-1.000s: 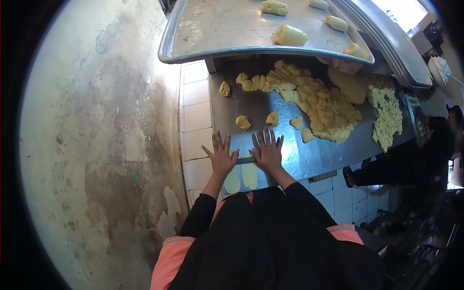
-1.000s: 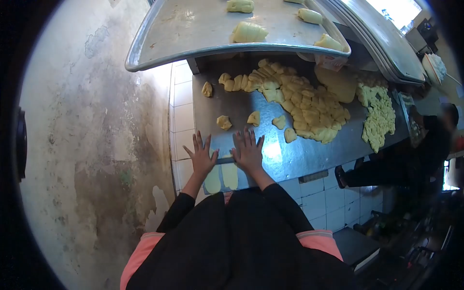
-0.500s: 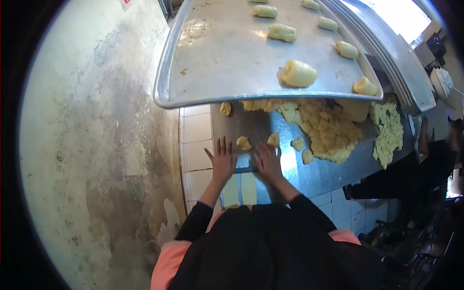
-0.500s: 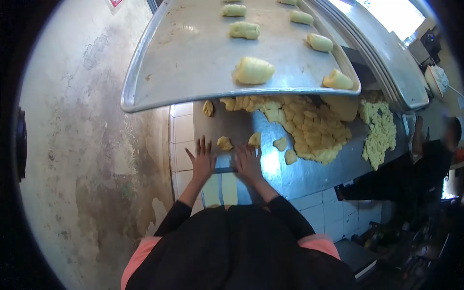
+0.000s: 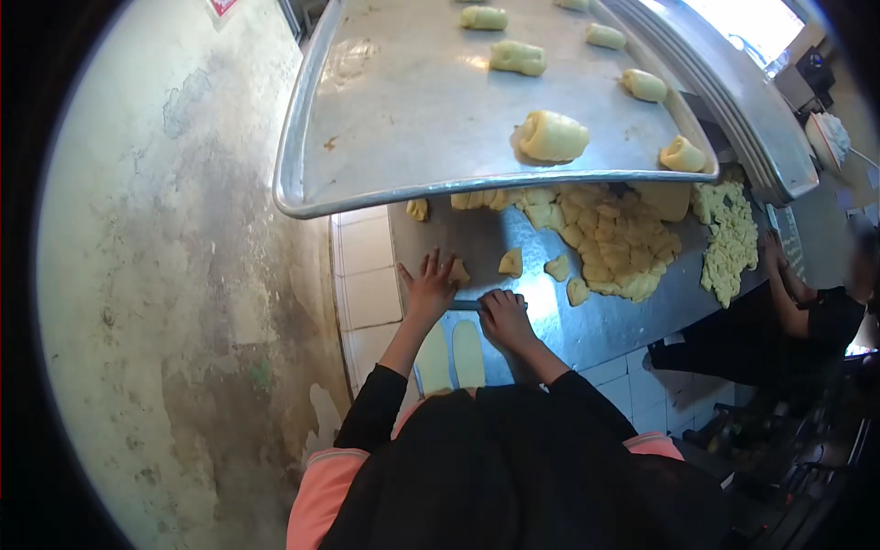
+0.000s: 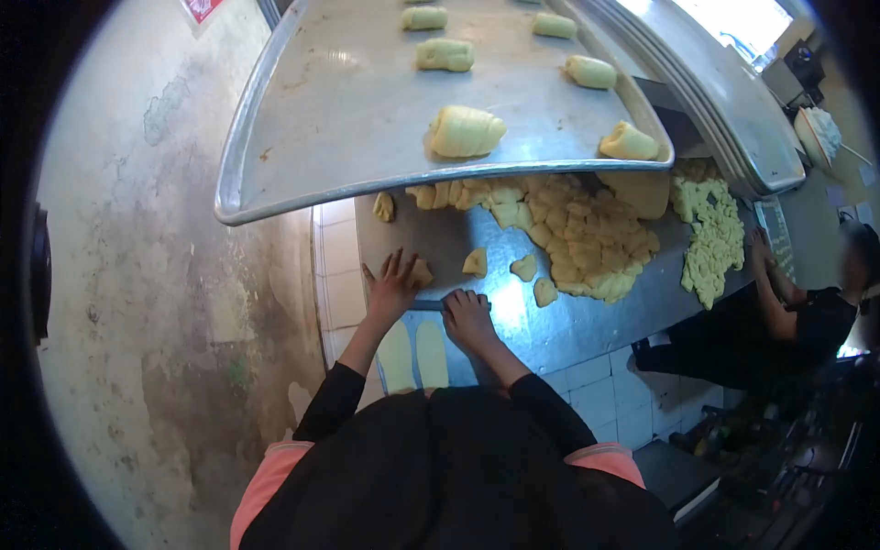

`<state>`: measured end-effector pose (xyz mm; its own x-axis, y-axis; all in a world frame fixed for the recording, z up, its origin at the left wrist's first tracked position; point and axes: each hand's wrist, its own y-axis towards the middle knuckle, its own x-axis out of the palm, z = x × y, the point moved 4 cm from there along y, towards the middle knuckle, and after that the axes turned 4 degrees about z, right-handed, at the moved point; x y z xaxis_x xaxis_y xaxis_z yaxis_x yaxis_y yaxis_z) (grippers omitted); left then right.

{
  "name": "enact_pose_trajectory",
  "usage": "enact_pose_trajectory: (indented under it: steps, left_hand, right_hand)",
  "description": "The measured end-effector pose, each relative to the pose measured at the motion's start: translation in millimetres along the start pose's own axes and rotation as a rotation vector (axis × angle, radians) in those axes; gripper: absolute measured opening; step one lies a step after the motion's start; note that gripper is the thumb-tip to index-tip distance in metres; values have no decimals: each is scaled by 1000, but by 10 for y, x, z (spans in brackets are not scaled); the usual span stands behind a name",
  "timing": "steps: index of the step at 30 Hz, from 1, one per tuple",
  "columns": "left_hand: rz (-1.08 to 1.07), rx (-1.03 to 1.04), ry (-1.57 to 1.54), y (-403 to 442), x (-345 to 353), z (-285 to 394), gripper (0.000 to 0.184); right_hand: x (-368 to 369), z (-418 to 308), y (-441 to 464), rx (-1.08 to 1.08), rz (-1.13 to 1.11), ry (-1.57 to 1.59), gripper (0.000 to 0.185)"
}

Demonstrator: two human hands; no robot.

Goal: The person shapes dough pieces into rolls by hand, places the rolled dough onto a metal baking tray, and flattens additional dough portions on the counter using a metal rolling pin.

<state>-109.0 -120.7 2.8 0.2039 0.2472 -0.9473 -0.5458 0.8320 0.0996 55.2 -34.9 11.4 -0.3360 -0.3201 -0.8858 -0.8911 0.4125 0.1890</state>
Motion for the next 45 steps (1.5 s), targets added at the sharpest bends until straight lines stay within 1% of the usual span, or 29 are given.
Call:
enact_pose_trajectory:
  steps: [2,4,5,6,7,8,9,11,12,13,16,17,18,20,22,23,24,26,28,29,30,32,34,35,36,39,42,43,45]
  left_hand:
    - [-22,92,-35,124,63,-13,42]
    - [-106,167,-31,156,63,46,37]
    - [-128,179,-3,169,234,-1,36]
    - [-99,184,-52,161,204,6,36]
    - [-78,189,-106,164,183,23,36]
    - [-134,167,-68,190,199,33,37]
    - [-65,253,-108,167,192,28,32]
    - [-84,208,-168,151,71,131,28]
    - [-97,180,-201,119,29,180,26]
    - [-43,215,-188,81,-112,330,20]
    - [-31,355,-424,-154,-280,617,24]
    - [-91,429,-501,-268,-297,713,30]
    - [-52,539,-576,-389,-308,825,29]
    - [-139,670,-683,-654,-259,950,32]
    - [-358,688,-590,-777,338,825,27]
    - [-275,729,-540,-858,225,903,22]
    - [-225,688,-547,-918,269,858,20]
    - [-272,684,-402,-946,169,941,19]
    - [-186,691,-389,-1028,37,1031,20]
    - [-184,708,-366,-1038,-11,1064,18]
    - [-153,747,-342,-1050,-47,1110,21]
    - [-132,707,-442,-1072,-15,1199,26]
    - [-82,685,-394,-1122,8,1335,35]
    - [-71,664,-367,-1184,-109,1410,46]
    - [-110,630,-255,-1216,16,1399,55]
    - [-114,611,-67,-1410,376,1199,66]
    - [-228,717,-40,-1510,320,1062,57]
    - [-231,734,-74,-1531,275,1025,57]
    - [-233,774,-91,-1550,227,951,58]
  right_hand:
    - [-45,35,-117,47,0,-15,25]
    - [-59,118,-307,91,22,-8,24]
    - [-120,132,-398,136,-36,-8,24]
    - [-205,127,-505,187,-94,-5,23]
    - [-266,136,-639,187,-21,-9,24]
    - [-316,156,-763,186,40,-7,25]
    - [-381,195,-860,208,72,22,26]
    - [-426,264,-1066,303,75,63,27]
    - [-379,350,-1191,325,136,41,28]
    - [-418,387,-1287,345,201,49,28]
    - [-557,507,-1544,479,318,56,30]
    - [-566,557,-1658,509,388,45,29]
    - [-583,593,-1764,538,461,34,28]
    - [-655,609,-1926,536,511,46,28]
    - [-692,618,-2084,517,544,50,29]
    - [-681,644,-2156,527,559,15,30]
    - [-660,676,-2264,587,536,23,30]
    - [-608,731,-2434,630,598,43,28]
    - [-543,780,-2541,677,603,192,27]
    - [-584,725,-2557,583,642,68,26]
    - [-586,700,-2591,593,613,25,25]
    - [-559,679,-2611,607,615,140,25]
    - [-576,597,-2591,560,623,50,25]
    - [-585,554,-2556,541,612,17,26]
    - [-577,535,-2543,584,572,81,27]
    - [-433,589,-2494,598,608,266,34]
    - [-505,515,-2380,630,560,340,36]
    - [-507,521,-2330,599,584,341,37]
    - [-535,459,-2258,632,542,329,39]
